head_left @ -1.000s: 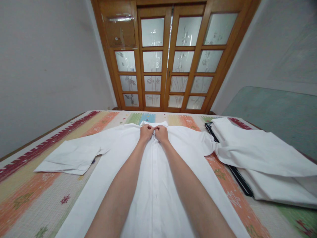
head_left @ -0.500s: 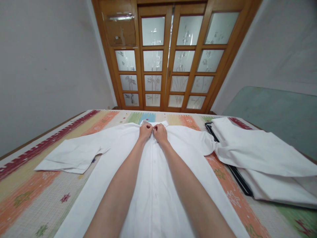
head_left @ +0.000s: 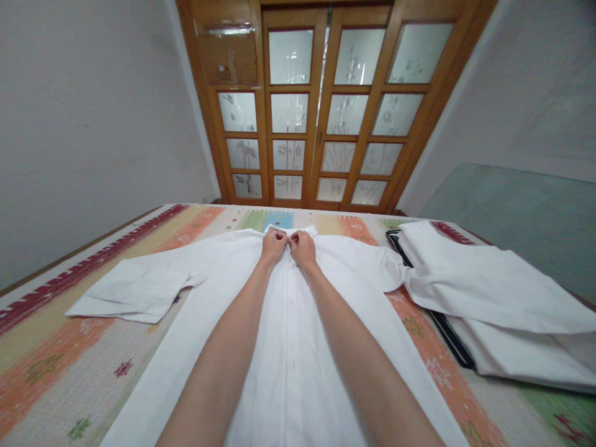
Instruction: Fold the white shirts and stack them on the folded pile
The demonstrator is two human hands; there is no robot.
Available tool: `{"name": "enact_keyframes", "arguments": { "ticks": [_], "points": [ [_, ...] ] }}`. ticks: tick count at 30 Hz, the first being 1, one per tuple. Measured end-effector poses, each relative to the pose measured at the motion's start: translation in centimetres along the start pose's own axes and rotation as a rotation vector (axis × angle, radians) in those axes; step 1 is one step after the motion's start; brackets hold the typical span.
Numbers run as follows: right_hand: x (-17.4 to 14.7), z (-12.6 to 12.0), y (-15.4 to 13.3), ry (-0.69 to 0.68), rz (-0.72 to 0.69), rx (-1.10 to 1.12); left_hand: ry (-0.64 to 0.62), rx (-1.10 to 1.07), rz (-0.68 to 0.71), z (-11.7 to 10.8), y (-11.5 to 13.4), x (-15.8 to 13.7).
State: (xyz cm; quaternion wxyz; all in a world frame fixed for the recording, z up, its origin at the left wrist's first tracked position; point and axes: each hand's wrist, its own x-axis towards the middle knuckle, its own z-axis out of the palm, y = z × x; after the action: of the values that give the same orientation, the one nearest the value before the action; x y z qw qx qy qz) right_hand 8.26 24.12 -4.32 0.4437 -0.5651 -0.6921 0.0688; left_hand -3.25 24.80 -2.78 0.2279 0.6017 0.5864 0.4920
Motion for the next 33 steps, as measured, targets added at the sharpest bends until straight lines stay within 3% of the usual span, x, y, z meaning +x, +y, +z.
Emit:
{"name": "enact_keyframes", "arguments": {
  "ticks": [14,33],
  "points": [
    [0.0,0.6,0.4,0.001,0.035,0.046,-0.039,-0.323,0.033,0.7,-1.5,0.5],
    [0.2,0.4,0.4,0.059,0.077,0.099,-0.049,-0.374,0.03,1.2,-2.4,1.0]
  ]
}}
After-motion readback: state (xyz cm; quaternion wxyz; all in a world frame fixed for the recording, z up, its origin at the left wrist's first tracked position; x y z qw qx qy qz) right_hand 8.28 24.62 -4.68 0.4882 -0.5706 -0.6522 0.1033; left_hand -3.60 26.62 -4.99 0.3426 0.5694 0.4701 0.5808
